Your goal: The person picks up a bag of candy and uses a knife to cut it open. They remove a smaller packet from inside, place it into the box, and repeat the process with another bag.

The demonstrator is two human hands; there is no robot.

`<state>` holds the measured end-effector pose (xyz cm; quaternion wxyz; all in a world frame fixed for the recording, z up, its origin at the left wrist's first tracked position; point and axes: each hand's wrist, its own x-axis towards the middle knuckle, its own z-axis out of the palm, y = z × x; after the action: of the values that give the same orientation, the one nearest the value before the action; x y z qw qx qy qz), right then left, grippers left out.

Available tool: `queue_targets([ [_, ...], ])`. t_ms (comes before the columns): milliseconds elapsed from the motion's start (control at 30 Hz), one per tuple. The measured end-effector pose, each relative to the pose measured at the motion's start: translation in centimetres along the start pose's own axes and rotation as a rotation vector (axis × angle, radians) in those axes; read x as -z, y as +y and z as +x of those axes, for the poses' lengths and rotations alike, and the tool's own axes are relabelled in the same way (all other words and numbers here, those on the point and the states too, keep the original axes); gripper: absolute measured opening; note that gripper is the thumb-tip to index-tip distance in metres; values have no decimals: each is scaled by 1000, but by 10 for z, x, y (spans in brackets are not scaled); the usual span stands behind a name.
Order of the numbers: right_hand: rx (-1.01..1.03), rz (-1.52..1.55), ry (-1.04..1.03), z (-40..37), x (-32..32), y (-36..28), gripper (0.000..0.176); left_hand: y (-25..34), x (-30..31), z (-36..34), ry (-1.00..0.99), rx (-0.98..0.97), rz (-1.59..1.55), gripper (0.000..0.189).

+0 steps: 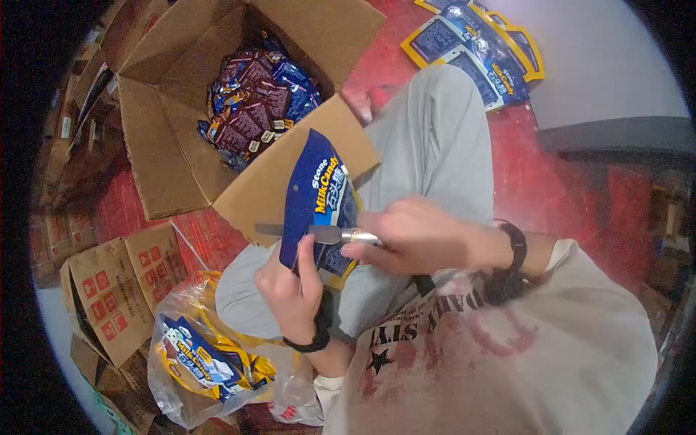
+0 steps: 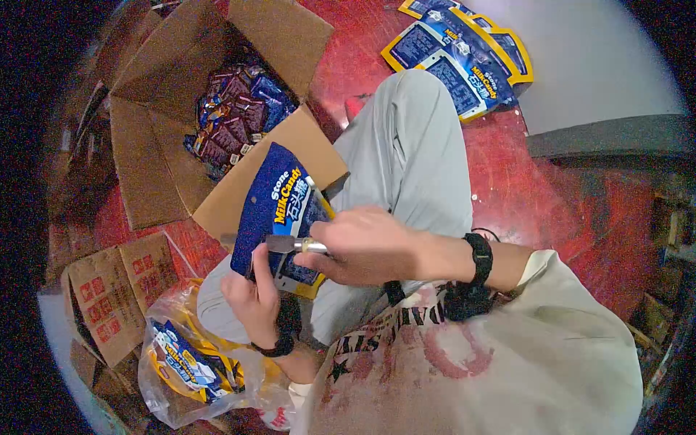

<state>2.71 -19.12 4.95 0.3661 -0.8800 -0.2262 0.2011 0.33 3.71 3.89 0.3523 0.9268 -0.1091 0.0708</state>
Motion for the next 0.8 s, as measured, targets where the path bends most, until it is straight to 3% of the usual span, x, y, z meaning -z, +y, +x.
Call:
queue_targets([
  [67, -20, 44, 4, 6, 14, 13, 57, 6, 0, -1, 55, -4, 45, 11],
  [133, -189, -38, 36, 13, 33, 28, 57, 6, 1, -7, 28, -9, 118, 10],
  [333, -111, -171, 71, 16, 35, 20, 60, 9, -8, 3, 116, -77, 37, 10],
  [467, -101, -245, 73, 16, 28, 27, 55, 8, -9, -4, 31, -15, 29, 11],
  [567, 71, -248, 272, 14, 20, 33, 43, 12, -14, -2, 50, -41, -6, 11],
  [800, 168, -222, 133, 8, 13, 16, 43, 27, -25, -1, -23, -95, -20, 15],
])
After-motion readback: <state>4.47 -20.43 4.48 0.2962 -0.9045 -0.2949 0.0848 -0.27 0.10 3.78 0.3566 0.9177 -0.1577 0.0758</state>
